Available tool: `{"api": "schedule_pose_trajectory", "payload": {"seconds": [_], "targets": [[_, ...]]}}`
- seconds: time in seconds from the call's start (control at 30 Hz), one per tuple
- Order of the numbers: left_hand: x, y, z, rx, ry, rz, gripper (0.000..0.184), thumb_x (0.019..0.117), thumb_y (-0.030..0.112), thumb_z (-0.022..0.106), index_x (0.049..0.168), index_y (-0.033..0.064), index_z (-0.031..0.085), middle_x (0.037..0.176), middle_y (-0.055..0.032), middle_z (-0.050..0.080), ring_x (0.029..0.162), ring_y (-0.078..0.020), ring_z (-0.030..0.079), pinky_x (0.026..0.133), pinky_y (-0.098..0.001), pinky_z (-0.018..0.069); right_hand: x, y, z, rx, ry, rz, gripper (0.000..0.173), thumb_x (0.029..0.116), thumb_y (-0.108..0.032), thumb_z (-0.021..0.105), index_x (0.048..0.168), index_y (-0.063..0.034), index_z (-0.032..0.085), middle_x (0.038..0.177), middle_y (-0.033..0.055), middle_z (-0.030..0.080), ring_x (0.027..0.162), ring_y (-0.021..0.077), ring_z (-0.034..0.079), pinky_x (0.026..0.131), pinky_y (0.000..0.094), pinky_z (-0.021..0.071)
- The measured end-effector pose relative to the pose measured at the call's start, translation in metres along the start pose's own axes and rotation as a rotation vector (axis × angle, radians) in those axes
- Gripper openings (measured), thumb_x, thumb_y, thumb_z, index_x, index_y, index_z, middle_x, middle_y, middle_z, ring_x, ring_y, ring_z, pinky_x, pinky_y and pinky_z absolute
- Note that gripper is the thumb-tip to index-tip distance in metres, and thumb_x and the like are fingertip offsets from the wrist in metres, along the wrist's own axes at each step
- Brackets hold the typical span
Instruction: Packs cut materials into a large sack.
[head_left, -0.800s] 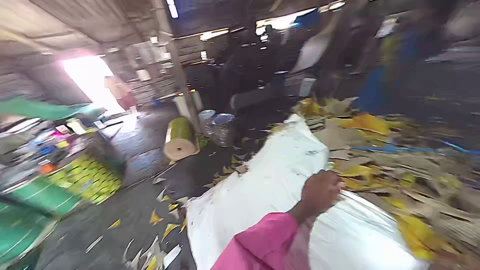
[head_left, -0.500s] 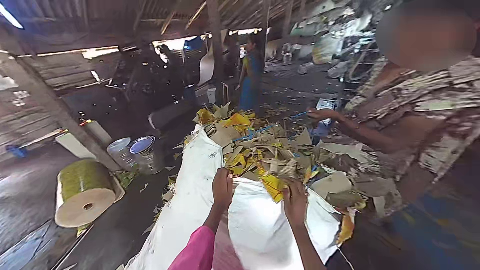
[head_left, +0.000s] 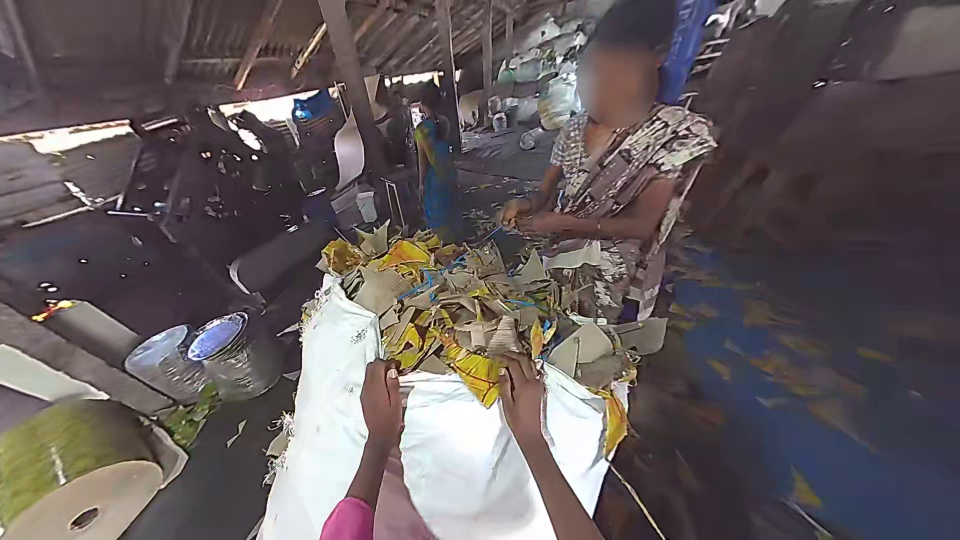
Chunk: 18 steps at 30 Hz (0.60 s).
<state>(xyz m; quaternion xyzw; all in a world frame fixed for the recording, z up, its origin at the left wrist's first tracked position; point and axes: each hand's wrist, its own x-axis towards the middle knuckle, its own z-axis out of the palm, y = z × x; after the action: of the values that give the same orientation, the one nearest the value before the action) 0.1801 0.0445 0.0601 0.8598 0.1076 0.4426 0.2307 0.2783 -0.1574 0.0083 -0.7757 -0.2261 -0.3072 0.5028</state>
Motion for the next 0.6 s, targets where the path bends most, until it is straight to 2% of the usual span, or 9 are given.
{"api": "schedule_pose_trajectory", "payload": {"seconds": [0.3, 0.43, 0.6], "targets": [[-0.0016, -0.0034, 0.0032, 0.005, 0.027, -0.018, 0.053, 0.1045, 0.025, 0.029, 0.095, -0.0129, 0.064, 0.091, -0.0256, 0.064, 0.087, -0.0344, 0.066, 0.082, -0.0442, 0.0530, -0.0007, -0.0001, 0.0022, -0.005, 0.014, 0.014, 0.035, 0.0923, -0.018, 0.048, 0.100, -0.0007, 0.077, 0.110, 0.0199, 0.073, 0.103, 0.0452, 0.067, 0.084, 0.0640, 0.0487], [-0.0022, -0.0051, 0.0075, -0.007, 0.077, 0.001, 0.054, 0.1052, 0.027, 0.029, 0.091, -0.0113, 0.063, 0.086, -0.0221, 0.063, 0.084, -0.0270, 0.064, 0.081, -0.0366, 0.0521, 0.0005, -0.0031, 0.0002, 0.003, 0.002, 0.034, 0.035, 0.0926, -0.020, 0.049, 0.099, 0.0009, 0.076, 0.109, 0.0204, 0.073, 0.104, 0.0458, 0.067, 0.084, 0.0647, 0.0480], [-0.0034, -0.0060, 0.0099, -0.021, 0.102, 0.003, 0.061, 0.1069, 0.038, 0.028, 0.087, -0.0081, 0.062, 0.082, -0.0165, 0.060, 0.082, -0.0182, 0.062, 0.079, -0.0276, 0.0504, 0.0006, -0.0032, -0.0005, 0.000, 0.006, 0.035, 0.037, 0.0930, -0.022, 0.047, 0.099, -0.0005, 0.077, 0.107, 0.0200, 0.073, 0.100, 0.0428, 0.068, 0.083, 0.0618, 0.0481]]}}
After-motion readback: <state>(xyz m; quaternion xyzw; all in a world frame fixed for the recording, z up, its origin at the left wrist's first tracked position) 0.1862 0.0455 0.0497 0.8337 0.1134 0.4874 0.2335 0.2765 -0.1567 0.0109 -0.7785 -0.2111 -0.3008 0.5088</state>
